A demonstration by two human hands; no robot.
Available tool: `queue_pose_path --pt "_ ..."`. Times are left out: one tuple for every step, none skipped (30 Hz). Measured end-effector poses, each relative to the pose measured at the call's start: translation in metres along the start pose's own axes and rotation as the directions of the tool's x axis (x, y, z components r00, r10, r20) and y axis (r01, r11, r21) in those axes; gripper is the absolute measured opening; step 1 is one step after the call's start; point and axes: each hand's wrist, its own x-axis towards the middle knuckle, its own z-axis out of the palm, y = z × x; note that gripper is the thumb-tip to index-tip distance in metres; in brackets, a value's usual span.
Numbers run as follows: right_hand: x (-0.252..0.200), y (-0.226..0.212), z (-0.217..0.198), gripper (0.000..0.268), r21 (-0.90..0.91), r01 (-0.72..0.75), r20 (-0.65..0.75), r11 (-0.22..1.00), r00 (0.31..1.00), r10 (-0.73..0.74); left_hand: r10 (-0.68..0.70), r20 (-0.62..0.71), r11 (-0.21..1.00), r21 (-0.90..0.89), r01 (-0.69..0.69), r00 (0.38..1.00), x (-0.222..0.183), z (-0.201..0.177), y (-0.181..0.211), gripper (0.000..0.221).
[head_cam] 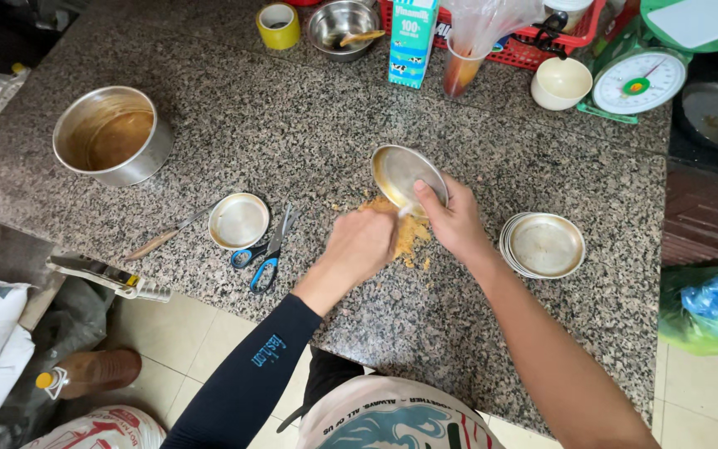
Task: The person scrapes food residue out of metal containers onto a granite countertop by hand. Using a scraper, they collect the residue into a pile and move it into a trash bag. Finally, they wash their hands and the containers in a sink.
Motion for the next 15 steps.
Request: queue_pose_path --pt "-0.0005 -0.0007 -0.0007 0.033 0.008 -0.035 0.003 0.999 0.999 0.035 0.004 0.0 0.998 -0.055 -0.004 1.0 -0.0007 -0.0016 0.0011 0.019" --pt "-0.0007 -0.0012 0.0002 0.033 0.018 -0.07 0.006 0.997 0.998 0.069 0.008 0.001 0.994 -0.108 -0.008 1.0 -0.0023 -0.0033 0.0018 0.024" --pt "-0.0004 -0.0011 0.0018 0.034 0.028 -0.104 0.009 0.994 0.995 0.104 -0.01 -0.002 0.996 -0.086 0.01 1.0 -0.0025 -0.0052 0.0014 0.021" --pt "-0.001 -0.0004 0.0017 0.033 0.029 -0.06 0.006 0.998 0.998 0.06 -0.027 -0.005 0.997 -0.067 0.026 1.0 -0.0028 -0.006 0.0021 0.018" --pt "-0.0013 0.0004 0.0021 0.033 0.029 -0.015 0.003 0.999 1.0 0.015 -0.043 -0.009 0.998 -0.048 0.043 0.999 -0.0031 -0.0056 0.0041 0.016" --pt "-0.0006 0.0011 0.0034 0.032 0.03 0.03 -0.001 0.999 1.0 -0.03 -0.026 -0.001 0.993 -0.114 0.025 1.0 -0.0027 -0.006 0.0047 0.018" --pt "0.0001 0.0015 0.0036 0.032 0.069 -0.026 -0.003 0.997 1.0 0.026 -0.008 0.006 0.984 -0.18 0.009 1.0 -0.0024 -0.0061 0.0053 0.019" --pt "-0.0001 0.0019 0.0052 0.031 0.109 -0.083 0.0 0.991 0.997 0.083 0.008 0.013 0.97 -0.245 -0.005 1.0 -0.0034 -0.0054 0.0059 0.02" --pt "-0.0009 0.002 0.0069 0.03 0.149 -0.139 0.005 0.979 0.99 0.14 -0.027 -0.003 0.984 -0.175 0.026 1.0 -0.0044 -0.0052 0.0052 0.019" --pt "-0.0011 0.0016 0.0068 0.03 0.163 -0.111 0.003 0.98 0.994 0.112 -0.06 -0.023 0.993 -0.107 0.057 0.998 -0.0042 -0.0044 0.0055 0.019" --pt "-0.0014 0.001 0.0068 0.03 0.177 -0.083 0.001 0.981 0.996 0.085 -0.092 -0.045 0.995 -0.039 0.09 0.995 -0.004 -0.0035 0.006 0.019" --pt "-0.0023 0.0002 0.0064 0.03 0.19 -0.056 -0.003 0.98 0.998 0.057 -0.064 -0.027 0.995 -0.079 0.062 0.998 -0.0036 -0.0022 0.0067 0.019" --pt "-0.0028 -0.0007 0.0053 0.03 0.171 -0.038 -0.011 0.984 0.999 0.04 -0.035 -0.01 0.992 -0.119 0.034 0.999 -0.0028 -0.0009 0.0072 0.02" --pt "-0.0032 -0.0017 0.006 0.031 0.156 -0.019 -0.016 0.988 1.0 0.022 -0.009 0.006 0.987 -0.158 0.01 1.0 -0.0033 -0.0001 0.007 0.021" --pt "-0.0035 -0.0026 0.0072 0.032 0.14 -0.001 -0.021 0.99 1.0 0.004 -0.029 -0.007 0.994 -0.101 0.029 1.0 -0.0033 0.0003 0.006 0.019"
